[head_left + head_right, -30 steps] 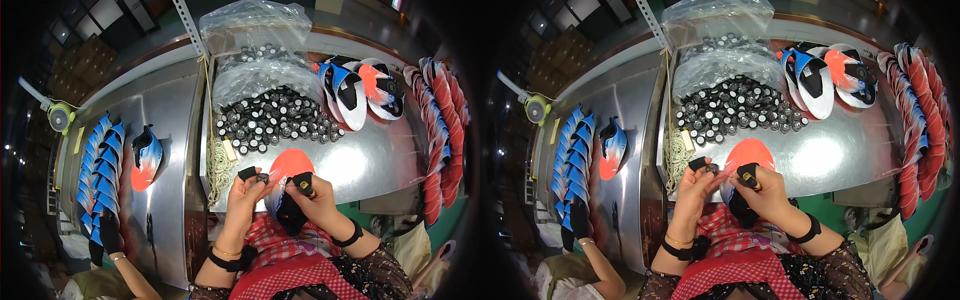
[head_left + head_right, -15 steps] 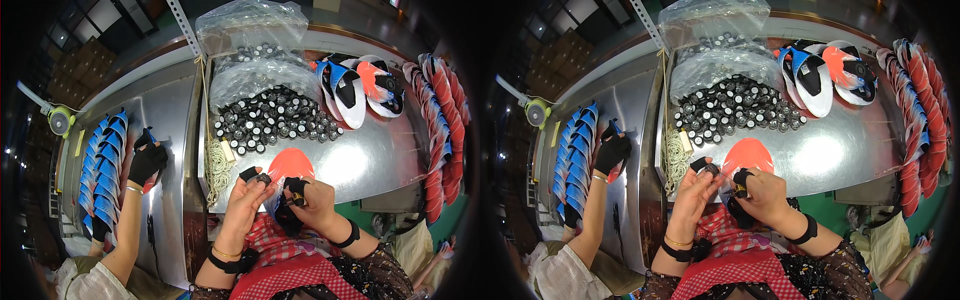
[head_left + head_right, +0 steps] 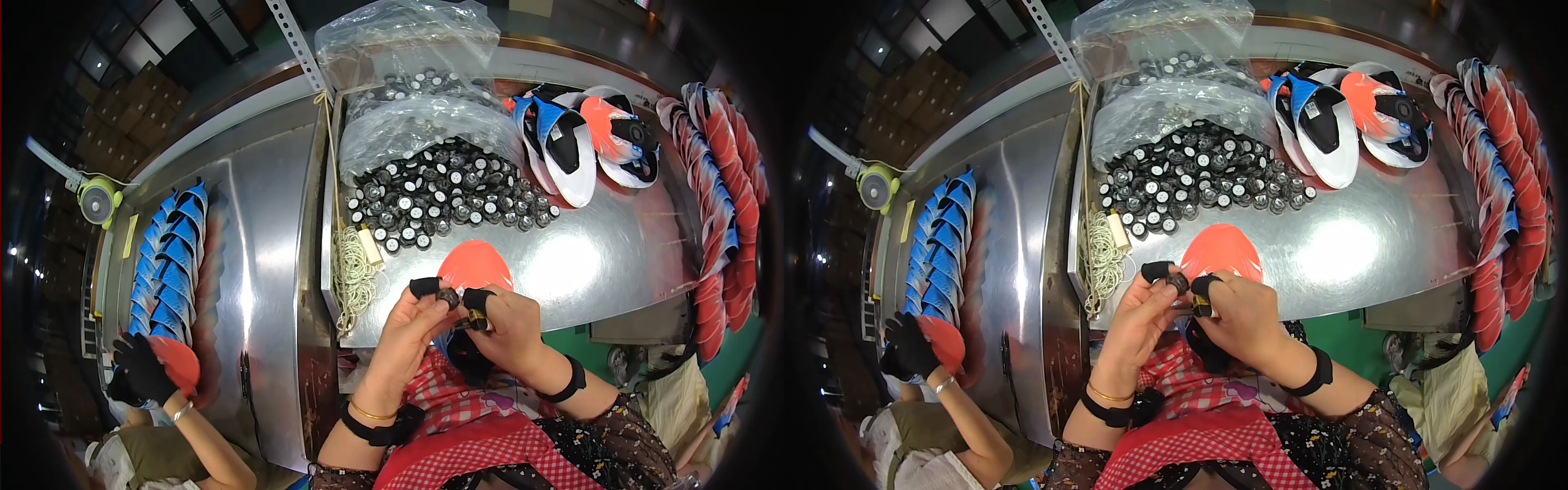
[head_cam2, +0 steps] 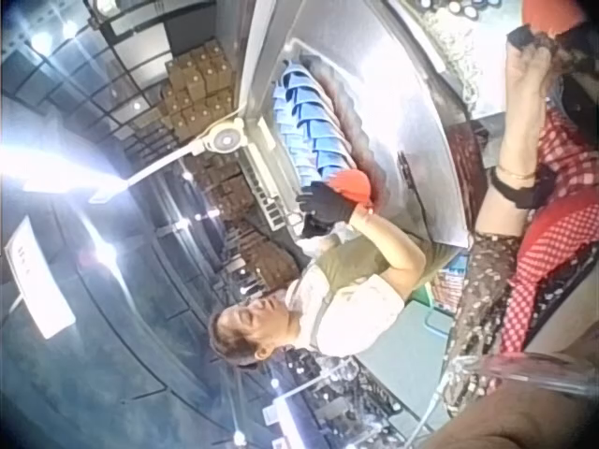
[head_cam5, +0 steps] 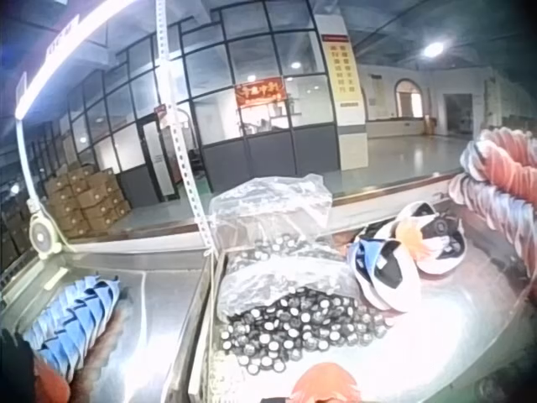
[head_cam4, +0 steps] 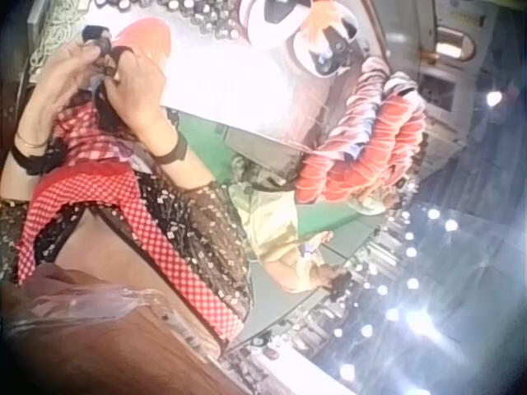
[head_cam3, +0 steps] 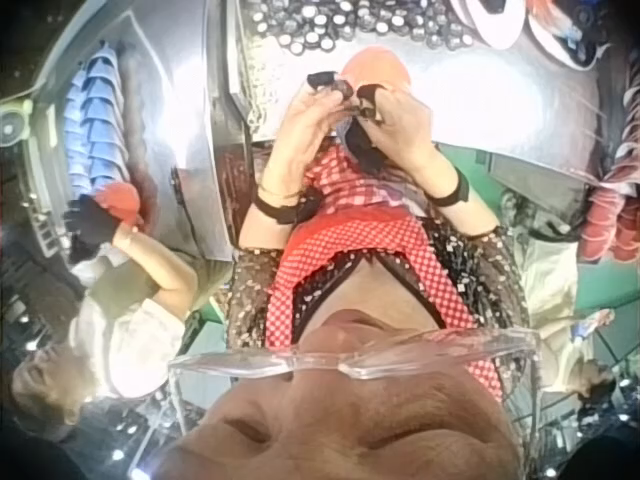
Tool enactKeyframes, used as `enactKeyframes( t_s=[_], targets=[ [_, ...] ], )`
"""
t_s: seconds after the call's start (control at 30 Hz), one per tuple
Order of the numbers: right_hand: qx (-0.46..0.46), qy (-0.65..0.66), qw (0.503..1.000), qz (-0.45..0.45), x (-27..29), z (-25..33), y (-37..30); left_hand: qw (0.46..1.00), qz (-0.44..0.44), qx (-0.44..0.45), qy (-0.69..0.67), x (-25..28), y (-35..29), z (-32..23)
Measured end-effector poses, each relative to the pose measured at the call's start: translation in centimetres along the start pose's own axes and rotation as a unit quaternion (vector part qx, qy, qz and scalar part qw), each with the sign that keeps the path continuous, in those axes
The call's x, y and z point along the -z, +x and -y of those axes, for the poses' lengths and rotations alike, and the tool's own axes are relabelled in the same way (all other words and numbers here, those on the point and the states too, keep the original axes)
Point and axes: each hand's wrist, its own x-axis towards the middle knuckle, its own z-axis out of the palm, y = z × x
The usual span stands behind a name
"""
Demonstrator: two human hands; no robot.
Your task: Attaching straps and buckles to shoe upper components at a shoe factory workstation.
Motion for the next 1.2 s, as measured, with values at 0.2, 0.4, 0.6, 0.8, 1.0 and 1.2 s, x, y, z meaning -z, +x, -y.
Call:
enactKeyframes(
  t_s=[0.2,0.4,0.6,0.8,1.0,1.2],
  targets=[
    [-0.084,0.054,0.995,0.018,0.1,-0.9,-1.0,0.996,-0.036,-0.077,-0.039,0.0,0.0,0.0],
    [-0.099,0.035,0.992,0.071,0.3,-1.2,-1.3,0.921,-0.092,-0.182,0.332,-1.6,-0.1,0.2],
    [-0.072,0.071,0.995,-0.014,0.5,-1.0,-0.5,0.764,-0.028,-0.255,0.592,-2.1,-0.3,2.0],
    [-0.153,0.149,0.977,-0.029,4.6,-4.3,-2.7,0.837,-0.152,-0.249,0.463,-0.5,0.1,2.0],
    [0.062,-0.032,0.979,0.189,5.3,-4.0,-4.5,0.701,-0.055,-0.326,0.632,-0.2,0.4,5.8],
    [-0.025,0.05,0.994,0.098,2.9,-4.8,-3.4,0.706,-0.083,-0.3,0.636,0.4,3.2,4.9]
  ],
)
